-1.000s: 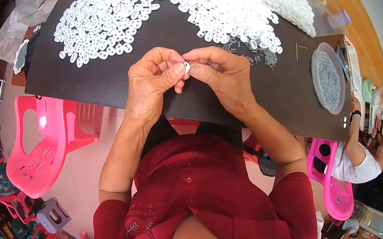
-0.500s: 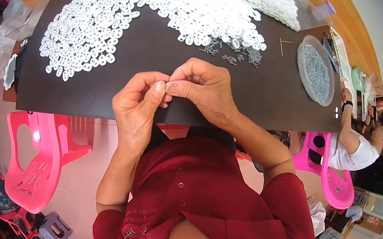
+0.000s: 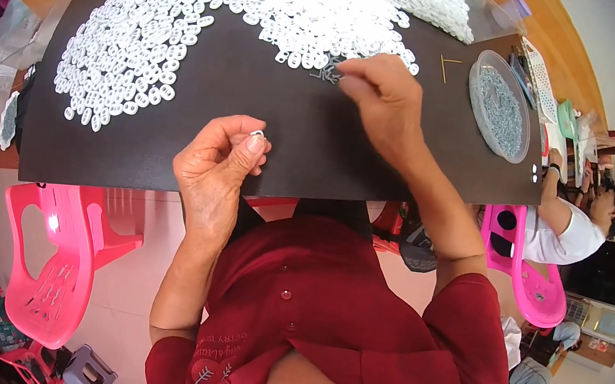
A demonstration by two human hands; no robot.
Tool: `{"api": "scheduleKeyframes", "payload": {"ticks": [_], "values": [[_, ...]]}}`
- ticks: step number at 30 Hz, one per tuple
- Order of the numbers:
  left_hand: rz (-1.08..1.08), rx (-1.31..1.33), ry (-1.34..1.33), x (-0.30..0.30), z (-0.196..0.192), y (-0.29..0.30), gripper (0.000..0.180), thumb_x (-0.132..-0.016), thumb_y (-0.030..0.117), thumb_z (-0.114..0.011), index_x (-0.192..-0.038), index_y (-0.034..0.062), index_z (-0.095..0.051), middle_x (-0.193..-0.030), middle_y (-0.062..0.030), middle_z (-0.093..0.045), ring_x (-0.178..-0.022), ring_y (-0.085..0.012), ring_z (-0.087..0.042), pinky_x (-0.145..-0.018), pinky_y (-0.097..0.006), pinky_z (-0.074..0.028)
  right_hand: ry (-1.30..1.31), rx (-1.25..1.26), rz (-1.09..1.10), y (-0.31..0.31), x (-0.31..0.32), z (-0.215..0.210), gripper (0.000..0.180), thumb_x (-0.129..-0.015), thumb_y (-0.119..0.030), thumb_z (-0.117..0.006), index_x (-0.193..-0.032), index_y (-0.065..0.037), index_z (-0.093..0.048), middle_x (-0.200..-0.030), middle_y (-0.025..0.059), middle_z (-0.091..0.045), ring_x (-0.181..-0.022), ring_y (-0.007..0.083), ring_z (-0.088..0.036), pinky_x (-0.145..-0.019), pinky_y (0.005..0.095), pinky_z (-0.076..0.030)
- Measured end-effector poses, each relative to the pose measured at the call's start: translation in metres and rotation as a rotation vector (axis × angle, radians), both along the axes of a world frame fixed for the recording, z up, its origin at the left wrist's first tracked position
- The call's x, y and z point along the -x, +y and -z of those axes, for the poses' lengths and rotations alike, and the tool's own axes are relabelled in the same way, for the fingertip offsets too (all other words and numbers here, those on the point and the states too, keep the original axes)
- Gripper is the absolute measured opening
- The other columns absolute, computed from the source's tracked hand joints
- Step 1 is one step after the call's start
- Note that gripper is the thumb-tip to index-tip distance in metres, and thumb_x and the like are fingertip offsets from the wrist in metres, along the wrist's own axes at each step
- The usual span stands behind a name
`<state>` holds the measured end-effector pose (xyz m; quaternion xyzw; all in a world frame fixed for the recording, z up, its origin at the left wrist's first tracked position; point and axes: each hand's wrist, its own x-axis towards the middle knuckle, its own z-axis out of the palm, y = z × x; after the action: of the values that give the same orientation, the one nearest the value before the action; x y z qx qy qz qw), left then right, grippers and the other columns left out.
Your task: Assembling small plastic hardware components by attaching metal clips to them by hand.
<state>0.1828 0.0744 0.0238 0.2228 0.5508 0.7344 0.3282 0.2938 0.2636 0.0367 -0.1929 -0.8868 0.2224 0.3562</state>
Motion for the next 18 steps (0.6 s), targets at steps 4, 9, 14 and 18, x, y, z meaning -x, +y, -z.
{"api": "scheduleKeyframes", "payload": {"ticks": [4,9,14,18], "values": [[0.0,-0.012,0.02,-0.002,0.003,0.003,0.011,-0.088,0.01,-0.062,-0.093,0.0003,-0.059,-0.074,-0.0024,-0.059,-0.063,-0.0058,-0.051,-0.056,-0.018,-0.043,-0.087,-0.18,0.028,0.013,-0.003,0.002,0.014,-0.072,-0.003,-0.067,-0.085,-0.006,-0.067,-0.076,0.007,-0.06,-0.073,0.0236,-0.055,-0.066,0.0324,-0.044],[0.023,-0.006,0.026,-0.003,0.009,0.006,0.012,-0.09,0.014,-0.061,-0.089,0.0023,-0.058,-0.073,-0.0005,-0.058,-0.062,-0.0039,-0.05,-0.054,-0.016,-0.04,-0.117,-0.371,0.012,0.025,0.019,0.013,0.014,-0.071,-0.004,-0.068,-0.083,-0.009,-0.067,-0.071,0.0061,-0.055,-0.071,0.025,-0.052,-0.063,0.0348,-0.042],[0.023,-0.008,0.042,-0.003,0.012,0.005,0.011,-0.09,0.013,-0.061,-0.09,0.0026,-0.058,-0.073,-0.0002,-0.058,-0.062,-0.0034,-0.05,-0.054,-0.016,-0.04,-0.224,-0.488,-0.025,0.028,0.034,0.014,0.015,-0.07,-0.004,-0.068,-0.083,-0.011,-0.066,-0.07,0.0059,-0.052,-0.071,0.0253,-0.05,-0.061,0.0358,-0.041],[0.018,-0.031,0.046,-0.003,0.013,0.007,0.011,-0.089,0.013,-0.061,-0.09,0.0027,-0.058,-0.074,0.0,-0.058,-0.063,-0.0031,-0.05,-0.055,-0.016,-0.04,-0.289,-0.534,-0.042,0.031,0.04,0.016,0.014,-0.069,-0.005,-0.069,-0.081,-0.011,-0.064,-0.071,0.006,-0.052,-0.072,0.0251,-0.051,-0.061,0.0356,-0.042]]}}
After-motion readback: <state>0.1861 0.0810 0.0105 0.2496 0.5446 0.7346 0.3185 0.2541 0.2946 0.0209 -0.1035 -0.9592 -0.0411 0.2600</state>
